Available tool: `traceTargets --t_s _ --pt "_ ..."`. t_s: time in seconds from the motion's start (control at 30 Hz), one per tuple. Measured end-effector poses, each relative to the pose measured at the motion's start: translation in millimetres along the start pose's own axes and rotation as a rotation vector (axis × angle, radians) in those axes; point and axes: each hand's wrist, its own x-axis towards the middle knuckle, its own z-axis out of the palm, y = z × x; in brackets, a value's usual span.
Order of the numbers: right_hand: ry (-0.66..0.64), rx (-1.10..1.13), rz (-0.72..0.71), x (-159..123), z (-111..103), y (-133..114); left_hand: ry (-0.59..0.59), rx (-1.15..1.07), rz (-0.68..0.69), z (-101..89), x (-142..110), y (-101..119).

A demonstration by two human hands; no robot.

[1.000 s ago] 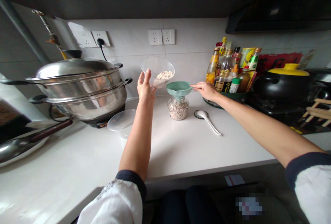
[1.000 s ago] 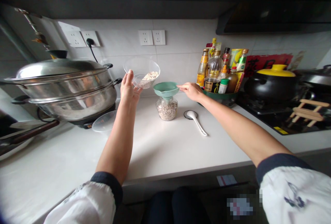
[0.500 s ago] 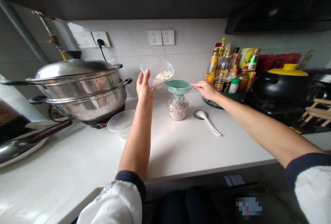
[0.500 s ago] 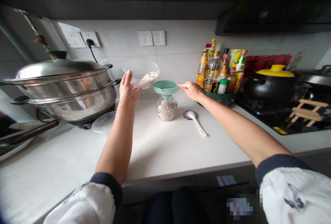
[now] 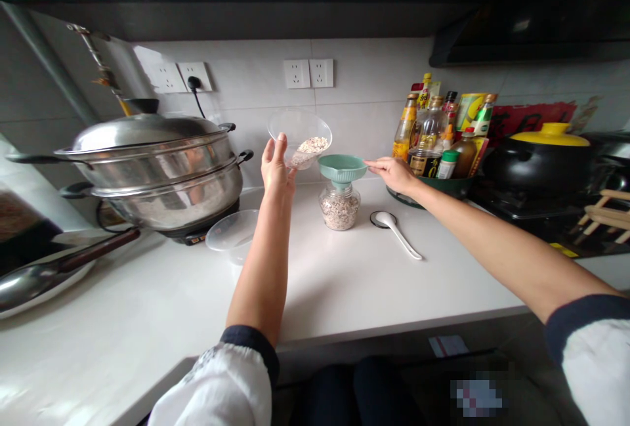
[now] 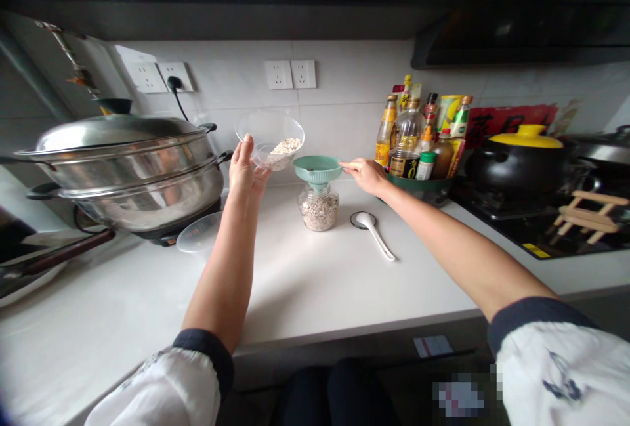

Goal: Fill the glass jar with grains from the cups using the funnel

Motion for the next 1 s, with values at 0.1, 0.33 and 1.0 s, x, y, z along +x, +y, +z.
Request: traceTargets --t_s 0.1,0.33,1.0 --pt "0.011 0.003 0.010 0 1 1 -0.003 -0.018 0.005 -0.4 0 0" --pt "-0.013 0.003 0.019 -1 1 -2 0.006 -0.029 0.006 -0.5 0 1" --pt "0.025 -0.013 -0.014 -4 0 -4 -0.017 -0.034 0.023 -6.1 12 -6"
